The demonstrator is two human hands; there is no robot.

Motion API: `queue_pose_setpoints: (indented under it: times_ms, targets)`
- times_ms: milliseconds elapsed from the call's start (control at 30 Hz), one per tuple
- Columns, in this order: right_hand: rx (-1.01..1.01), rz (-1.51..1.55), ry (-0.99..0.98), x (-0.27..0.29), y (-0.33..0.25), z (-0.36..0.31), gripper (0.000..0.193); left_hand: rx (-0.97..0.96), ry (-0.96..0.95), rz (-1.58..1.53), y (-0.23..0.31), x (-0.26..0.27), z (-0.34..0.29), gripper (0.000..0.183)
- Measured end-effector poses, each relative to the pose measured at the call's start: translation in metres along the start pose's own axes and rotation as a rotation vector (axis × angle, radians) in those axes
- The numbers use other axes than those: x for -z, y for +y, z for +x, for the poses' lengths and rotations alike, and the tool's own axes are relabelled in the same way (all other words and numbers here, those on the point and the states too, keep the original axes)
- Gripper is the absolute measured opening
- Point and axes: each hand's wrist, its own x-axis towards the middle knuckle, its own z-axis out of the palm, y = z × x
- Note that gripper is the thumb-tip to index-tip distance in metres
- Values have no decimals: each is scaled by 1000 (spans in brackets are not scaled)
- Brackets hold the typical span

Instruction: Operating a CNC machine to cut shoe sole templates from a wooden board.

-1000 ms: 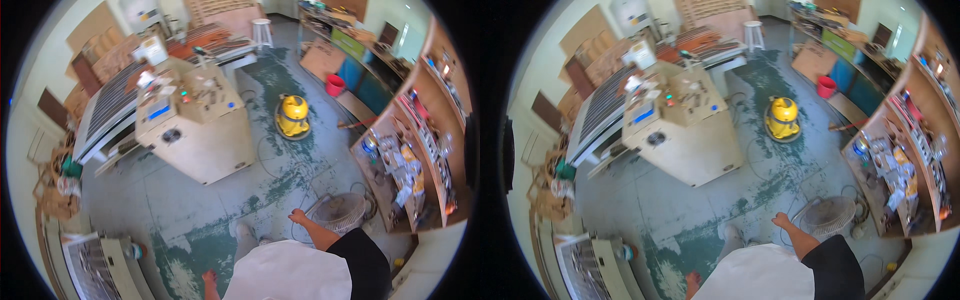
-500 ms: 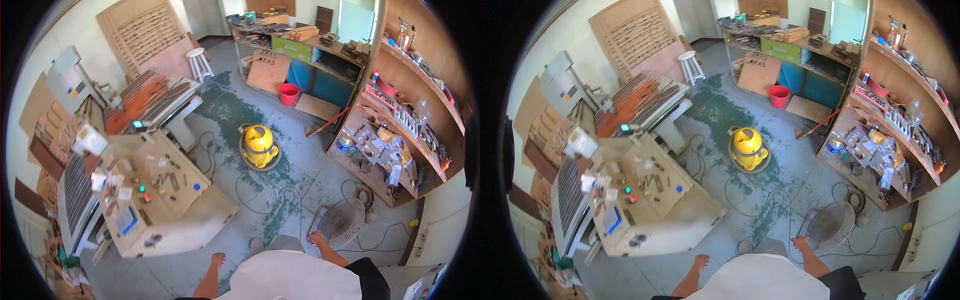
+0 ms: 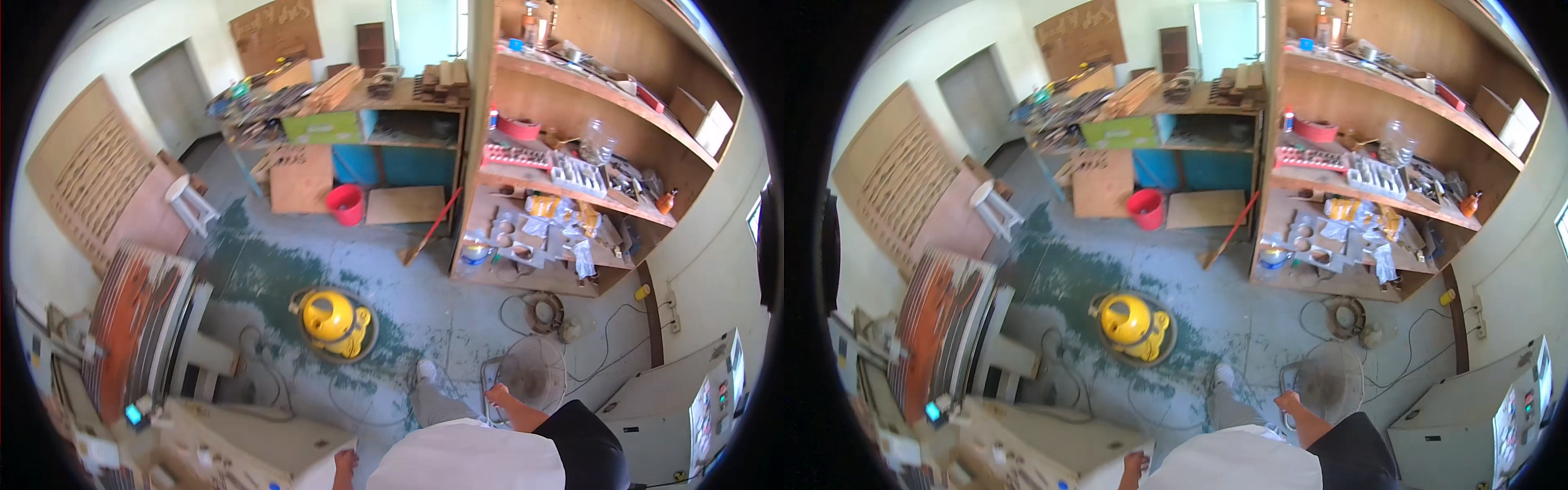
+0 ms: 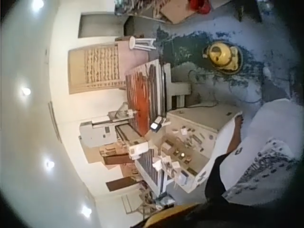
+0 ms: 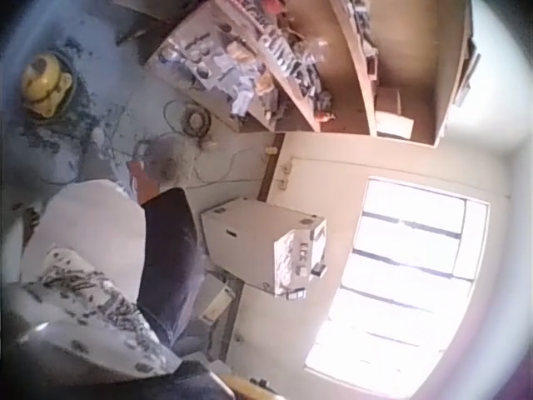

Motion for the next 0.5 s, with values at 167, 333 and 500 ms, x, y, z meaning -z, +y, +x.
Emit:
queue_pose_setpoints:
  times_ms: [167,333,500]
  targets:
    - [50,128,-20,87,-82,29,30,44,18,-88,74,-52,17,27]
    - [171,87,3,171,-170,64,31,-68,-38,-23,182,-104,34,38]
    - [318,267,132,205,-205,70,34,-165,-120,77,274,-152,60,43]
